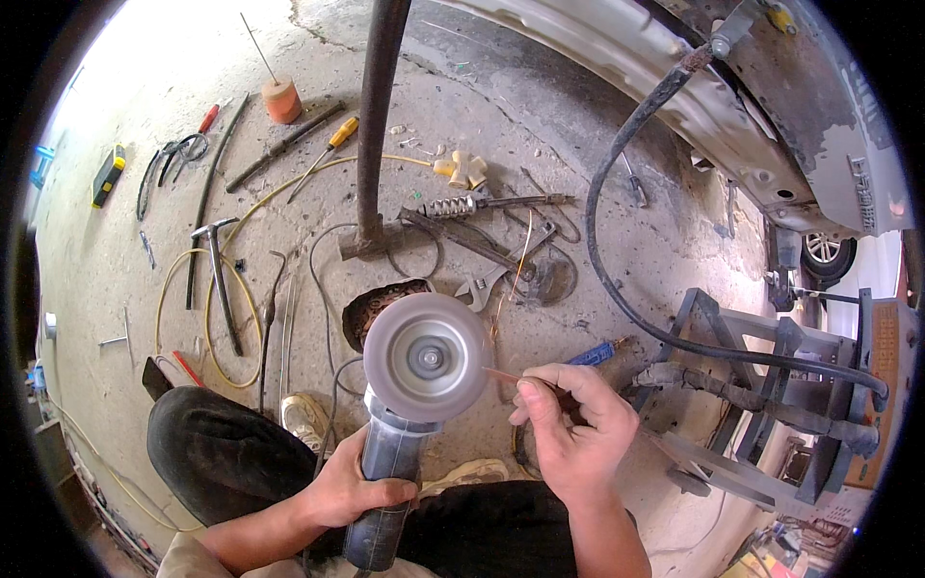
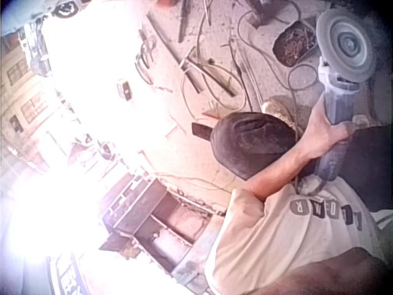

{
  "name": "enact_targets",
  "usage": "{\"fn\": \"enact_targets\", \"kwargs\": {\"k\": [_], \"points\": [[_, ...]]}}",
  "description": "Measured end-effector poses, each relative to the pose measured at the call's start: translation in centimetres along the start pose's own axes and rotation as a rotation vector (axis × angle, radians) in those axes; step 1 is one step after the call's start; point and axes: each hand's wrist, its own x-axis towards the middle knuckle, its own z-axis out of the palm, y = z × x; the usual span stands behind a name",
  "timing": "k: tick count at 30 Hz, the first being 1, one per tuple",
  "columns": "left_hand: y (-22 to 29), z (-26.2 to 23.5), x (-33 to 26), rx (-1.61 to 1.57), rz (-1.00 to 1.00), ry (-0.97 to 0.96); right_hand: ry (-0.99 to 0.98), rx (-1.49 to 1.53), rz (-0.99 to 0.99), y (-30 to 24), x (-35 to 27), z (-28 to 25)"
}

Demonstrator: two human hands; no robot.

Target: The person sits on the floor and uses an angle grinder to grind the ends of multiple small metal rods. They pick up a rod, hold it against the spinning disc to create sparks, and then place it down before repeating the process with another rod.

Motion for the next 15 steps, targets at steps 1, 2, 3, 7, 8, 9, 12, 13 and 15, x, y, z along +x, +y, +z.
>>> {"fn": "enact_targets", "kwargs": {"k": [1, 2, 3, 7, 8, 9, 12, 13, 15], "points": [[0.03, 0.03, -0.03, -0.003, -0.003, 0.001, 0.002, -0.005, -0.007, 0.05, -0.02, -0.01], [0.07, 0.05, -0.06, -0.006, -0.006, 0.002, 0.002, -0.006, -0.013, 0.07, -0.03, 0.01], [0.13, 0.05, -0.09, -0.005, -0.012, 0.002, 0.003, -0.006, -0.020, 0.06, -0.03, 0.04], [0.06, 0.01, -0.17, -0.008, -0.015, 0.002, 0.007, -0.010, -0.028, 0.05, -0.07, 0.14], [0.01, 0.00, -0.19, -0.010, -0.011, 0.002, 0.004, -0.012, -0.034, 0.10, -0.07, 0.17], [0.01, -0.01, -0.18, -0.012, -0.012, 0.002, 0.001, -0.014, -0.040, 0.20, -0.08, 0.16], [0.07, -0.02, -0.18, -0.015, -0.012, 0.004, 0.001, -0.002, -0.038, 0.30, -0.13, 0.22], [0.09, -0.02, -0.20, -0.015, -0.009, 0.005, 0.001, 0.005, -0.034, 0.30, -0.15, 0.27], [0.09, -0.04, -0.22, -0.014, -0.005, 0.002, -0.001, 0.011, -0.026, 0.28, -0.21, 0.35]]}}
